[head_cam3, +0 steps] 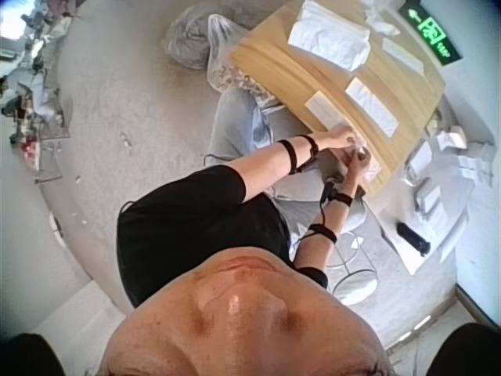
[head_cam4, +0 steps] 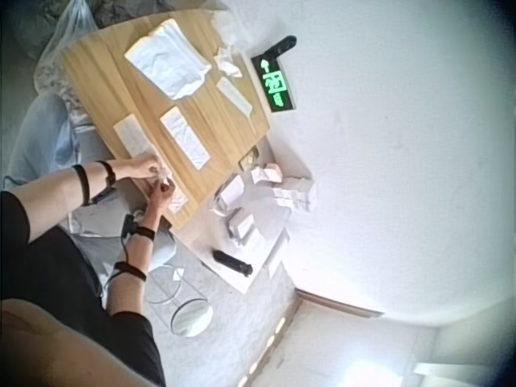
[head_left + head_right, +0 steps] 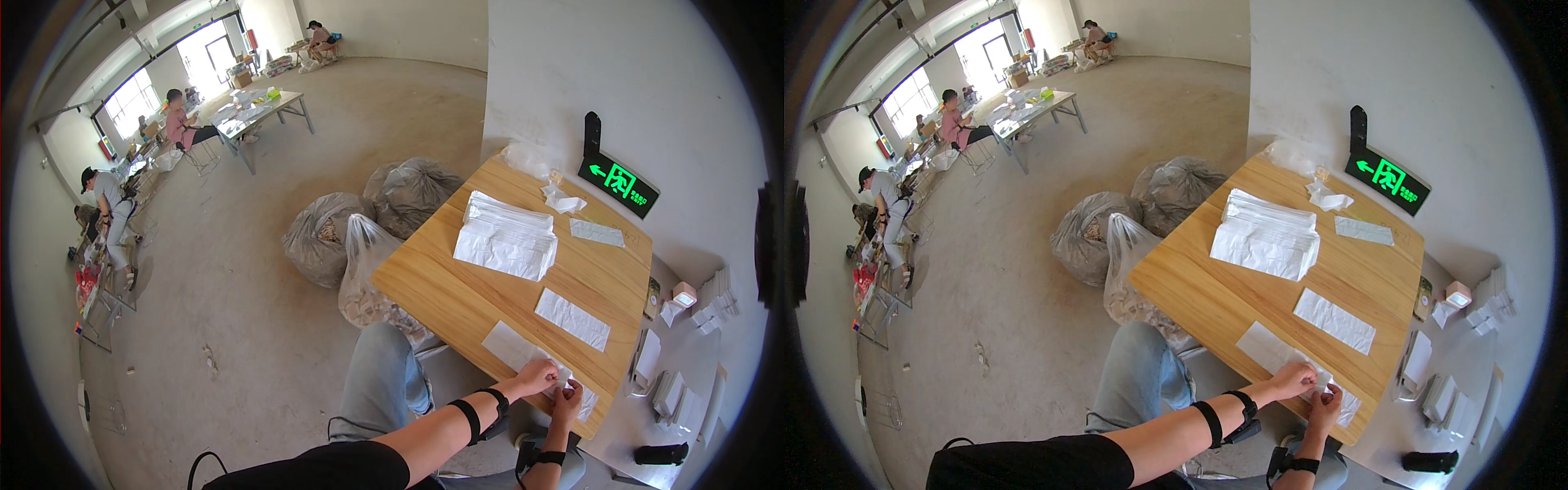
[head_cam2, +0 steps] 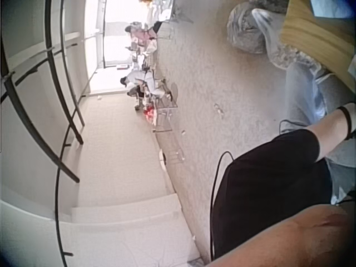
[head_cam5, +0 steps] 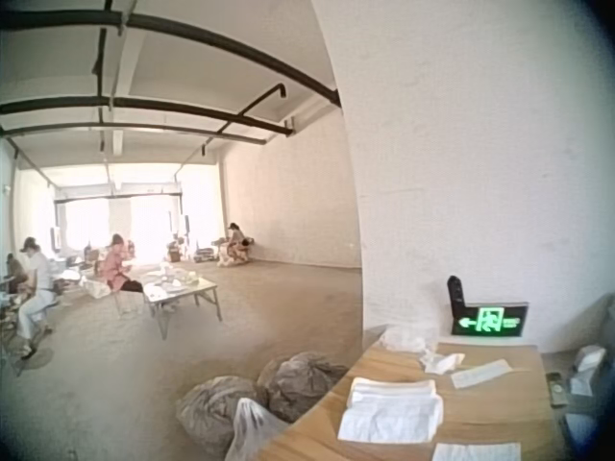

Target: Folding and stacking white filter sheets at a workstation in a workshop environment.

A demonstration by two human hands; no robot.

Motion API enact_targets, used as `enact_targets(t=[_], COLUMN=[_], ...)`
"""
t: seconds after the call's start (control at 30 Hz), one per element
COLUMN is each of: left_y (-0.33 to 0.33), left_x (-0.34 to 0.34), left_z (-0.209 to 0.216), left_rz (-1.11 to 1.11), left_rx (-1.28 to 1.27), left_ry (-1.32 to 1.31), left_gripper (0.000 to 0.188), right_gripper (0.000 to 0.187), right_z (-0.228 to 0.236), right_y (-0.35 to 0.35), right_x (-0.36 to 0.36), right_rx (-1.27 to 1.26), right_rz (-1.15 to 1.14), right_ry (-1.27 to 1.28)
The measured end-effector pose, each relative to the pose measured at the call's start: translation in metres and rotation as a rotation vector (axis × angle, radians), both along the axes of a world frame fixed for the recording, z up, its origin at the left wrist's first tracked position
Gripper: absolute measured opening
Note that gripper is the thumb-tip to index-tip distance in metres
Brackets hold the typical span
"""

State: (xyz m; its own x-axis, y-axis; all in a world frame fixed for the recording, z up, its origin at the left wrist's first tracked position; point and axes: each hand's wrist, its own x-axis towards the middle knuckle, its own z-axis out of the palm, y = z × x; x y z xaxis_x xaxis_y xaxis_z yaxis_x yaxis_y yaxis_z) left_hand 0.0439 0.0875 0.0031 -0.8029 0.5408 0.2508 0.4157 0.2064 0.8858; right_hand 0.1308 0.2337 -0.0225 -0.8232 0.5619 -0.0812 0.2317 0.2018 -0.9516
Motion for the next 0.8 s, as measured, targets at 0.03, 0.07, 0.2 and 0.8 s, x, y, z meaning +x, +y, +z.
enact_targets(t=[0.03, 0.07, 0.2, 0.8], left_y=[-0.001, -0.002, 0.000, 0.001], left_x=[0.000, 0.000, -0.001, 0.001], left_z=[-0.001, -0.003, -0.003, -0.005], left_rz=[0.003, 0.012, 0.006, 0.003], left_rx=[-0.002, 0.001, 0.007, 0.027], left_ry=[0.000, 0.008, 0.017, 0.015], left_gripper=[0.010, 0.009, 0.009, 0.010], right_gripper=[0.035, 0.035, 0.034, 0.034], right_z=[0.003, 0.005, 0.009, 0.007], right_y=[-0.003, -0.005, -0.006, -0.004], right_x=[-0.001, -0.001, 0.000, 0.004], right_rx=[-0.026, -0.051, -0.039, 0.086], right_rz=[0.000, -0.001, -0.009, 0.011], right_ry=[0.004, 0.008, -0.018, -0.030])
